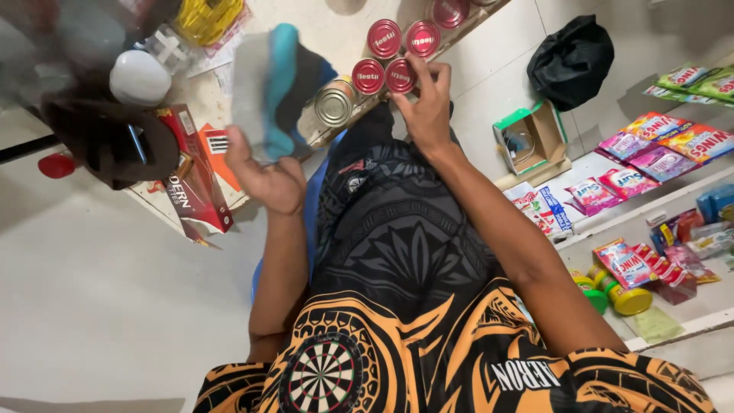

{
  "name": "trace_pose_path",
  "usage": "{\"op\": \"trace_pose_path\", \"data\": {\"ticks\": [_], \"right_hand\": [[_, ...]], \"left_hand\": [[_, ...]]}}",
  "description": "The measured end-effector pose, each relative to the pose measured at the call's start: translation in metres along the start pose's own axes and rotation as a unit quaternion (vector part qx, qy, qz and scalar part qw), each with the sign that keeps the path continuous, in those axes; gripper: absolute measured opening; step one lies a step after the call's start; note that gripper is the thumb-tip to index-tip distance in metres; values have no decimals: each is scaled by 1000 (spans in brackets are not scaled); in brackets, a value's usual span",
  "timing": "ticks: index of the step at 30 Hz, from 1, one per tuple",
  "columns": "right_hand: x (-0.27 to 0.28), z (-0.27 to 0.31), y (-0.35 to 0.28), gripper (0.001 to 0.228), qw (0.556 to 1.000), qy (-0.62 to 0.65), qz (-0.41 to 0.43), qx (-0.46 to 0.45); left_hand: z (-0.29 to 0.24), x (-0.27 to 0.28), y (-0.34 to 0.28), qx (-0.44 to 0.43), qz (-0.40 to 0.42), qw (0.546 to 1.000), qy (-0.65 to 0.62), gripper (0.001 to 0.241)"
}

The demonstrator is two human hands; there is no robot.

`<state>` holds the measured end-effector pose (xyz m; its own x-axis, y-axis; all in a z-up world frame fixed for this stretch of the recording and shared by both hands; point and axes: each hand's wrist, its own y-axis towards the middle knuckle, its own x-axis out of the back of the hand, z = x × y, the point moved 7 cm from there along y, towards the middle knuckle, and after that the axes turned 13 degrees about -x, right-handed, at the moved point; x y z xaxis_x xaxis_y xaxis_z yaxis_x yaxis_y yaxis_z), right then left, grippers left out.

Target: Wiping dust off canned food items with a blue cloth and arranging them on a retail shelf.

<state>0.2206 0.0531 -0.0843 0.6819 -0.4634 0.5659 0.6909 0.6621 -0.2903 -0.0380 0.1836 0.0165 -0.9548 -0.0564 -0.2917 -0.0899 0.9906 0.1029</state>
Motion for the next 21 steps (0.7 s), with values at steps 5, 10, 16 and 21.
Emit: {"op": "trace_pose_path", "data": {"ticks": [5,10,16,21], "right_hand": [[6,8,-3,82,999,-17,-40,26],[9,-8,2,91,997,73,10,-7],[12,-4,-8,102,994,100,42,-16],[36,13,-10,77,996,-4,-85,15]], "left_hand": [[31,-9,-31,-199,247,893,320,66],[18,-79,-53,-240,353,852,303,49],[56,-101,-70,-89,416,895,133,37],[63,-103,-70,-145,431,859,236,46]]}}
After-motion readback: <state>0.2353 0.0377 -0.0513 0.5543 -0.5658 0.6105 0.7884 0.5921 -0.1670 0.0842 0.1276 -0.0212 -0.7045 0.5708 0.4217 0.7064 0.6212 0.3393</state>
